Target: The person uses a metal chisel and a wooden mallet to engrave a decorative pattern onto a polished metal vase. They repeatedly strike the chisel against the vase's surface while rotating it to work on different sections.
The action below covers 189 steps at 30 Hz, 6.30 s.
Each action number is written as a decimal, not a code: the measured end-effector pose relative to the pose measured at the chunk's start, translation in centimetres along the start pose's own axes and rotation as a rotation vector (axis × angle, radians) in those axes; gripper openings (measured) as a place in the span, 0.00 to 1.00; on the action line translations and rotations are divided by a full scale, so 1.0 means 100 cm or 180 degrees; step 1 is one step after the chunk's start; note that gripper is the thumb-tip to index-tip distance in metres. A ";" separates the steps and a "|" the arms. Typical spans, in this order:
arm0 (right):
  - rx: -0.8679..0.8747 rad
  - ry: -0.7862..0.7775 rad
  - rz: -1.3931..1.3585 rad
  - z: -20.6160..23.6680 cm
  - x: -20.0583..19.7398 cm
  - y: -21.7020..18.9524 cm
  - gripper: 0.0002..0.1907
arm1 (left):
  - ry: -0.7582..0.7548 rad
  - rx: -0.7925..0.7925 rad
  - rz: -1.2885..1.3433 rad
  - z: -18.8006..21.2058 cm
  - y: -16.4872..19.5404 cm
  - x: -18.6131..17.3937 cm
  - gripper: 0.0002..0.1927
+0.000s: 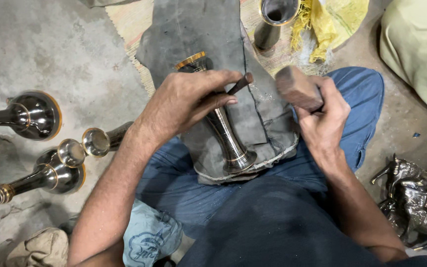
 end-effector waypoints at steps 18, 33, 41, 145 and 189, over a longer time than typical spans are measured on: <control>-0.0045 -0.0176 -0.0023 -0.020 -0.006 0.000 0.16 | 0.0080 -0.0071 -0.0457 0.007 0.006 0.018 0.17; -0.2289 -0.0352 0.2028 -0.092 -0.044 -0.099 0.16 | 0.2350 -0.0809 0.0344 0.057 -0.010 0.036 0.15; -0.3287 -0.0207 0.2824 -0.114 -0.040 -0.146 0.05 | 0.3412 -0.0544 0.0528 0.075 -0.023 0.066 0.12; -0.0027 -0.0401 0.0324 -0.015 0.023 0.026 0.14 | 0.0350 -0.0206 -0.0358 -0.003 0.007 0.017 0.18; -0.0465 0.0198 0.0605 -0.017 0.013 0.014 0.15 | -0.0015 0.0072 -0.0549 -0.004 0.005 0.009 0.17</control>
Point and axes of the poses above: each hand's wrist, its own z-axis away from the middle knuckle, its own x-axis out of the palm, y = z × x, the point moved 5 cm from there along -z, towards the middle knuckle, and after that the axes turned 15 degrees about z, right-handed, at the moved point
